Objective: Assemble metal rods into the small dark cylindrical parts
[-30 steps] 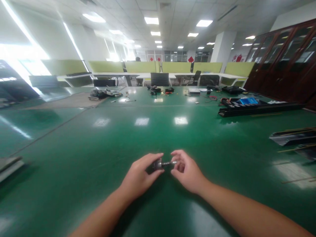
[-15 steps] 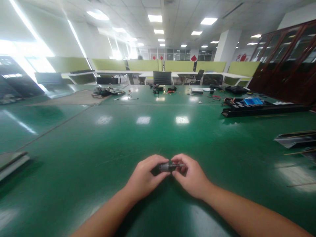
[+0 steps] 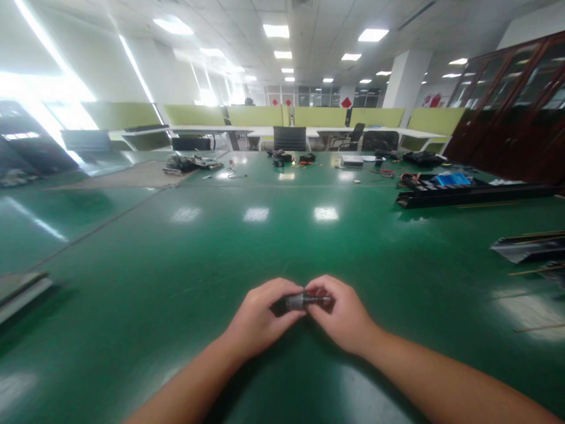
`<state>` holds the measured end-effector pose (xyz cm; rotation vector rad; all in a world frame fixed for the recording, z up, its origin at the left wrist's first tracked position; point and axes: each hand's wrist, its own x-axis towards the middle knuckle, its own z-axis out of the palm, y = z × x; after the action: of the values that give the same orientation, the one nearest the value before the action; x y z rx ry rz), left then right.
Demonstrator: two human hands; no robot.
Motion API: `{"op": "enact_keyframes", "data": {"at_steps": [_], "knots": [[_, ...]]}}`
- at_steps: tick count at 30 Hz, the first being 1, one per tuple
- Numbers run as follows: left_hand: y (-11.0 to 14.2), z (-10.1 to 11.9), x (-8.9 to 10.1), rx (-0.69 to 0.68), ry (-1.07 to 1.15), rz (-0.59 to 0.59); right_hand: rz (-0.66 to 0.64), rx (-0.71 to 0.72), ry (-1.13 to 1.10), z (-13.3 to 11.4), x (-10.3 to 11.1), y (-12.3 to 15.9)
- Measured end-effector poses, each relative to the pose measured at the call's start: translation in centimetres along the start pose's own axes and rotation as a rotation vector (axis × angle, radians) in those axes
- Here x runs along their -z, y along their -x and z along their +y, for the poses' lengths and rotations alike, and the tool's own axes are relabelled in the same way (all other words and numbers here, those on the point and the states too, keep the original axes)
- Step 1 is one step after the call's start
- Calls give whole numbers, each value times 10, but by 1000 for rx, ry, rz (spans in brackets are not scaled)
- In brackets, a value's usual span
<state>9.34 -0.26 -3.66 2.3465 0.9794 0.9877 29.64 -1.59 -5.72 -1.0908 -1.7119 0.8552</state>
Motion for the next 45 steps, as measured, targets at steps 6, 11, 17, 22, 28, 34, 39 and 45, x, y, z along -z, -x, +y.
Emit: {"op": "enact_keyframes", "data": {"at_steps": [6, 11, 17, 22, 28, 34, 39, 45], "knots": [[0, 1, 0, 0, 9, -4, 4, 4, 1, 0, 0, 1], [-1, 1, 0, 0, 4, 12, 3, 27, 37, -1, 2, 0], [-1, -1, -1, -8, -34, 22, -10, 24, 22, 2, 4, -3], [0, -1, -1, -15, -76, 53, -3, 25, 30, 3, 4, -3], [1, 1, -1, 0, -120, 56, -20, 12, 14, 4, 5, -4], [2, -1, -2, -12, -135, 74, -47, -17, -16, 5, 7, -5], [1, 0, -2, -2, -142, 80, -60, -41, -19, 3, 8, -6], [2, 1, -2, 15, -130, 70, -69, -51, -8, 2, 9, -6]]}}
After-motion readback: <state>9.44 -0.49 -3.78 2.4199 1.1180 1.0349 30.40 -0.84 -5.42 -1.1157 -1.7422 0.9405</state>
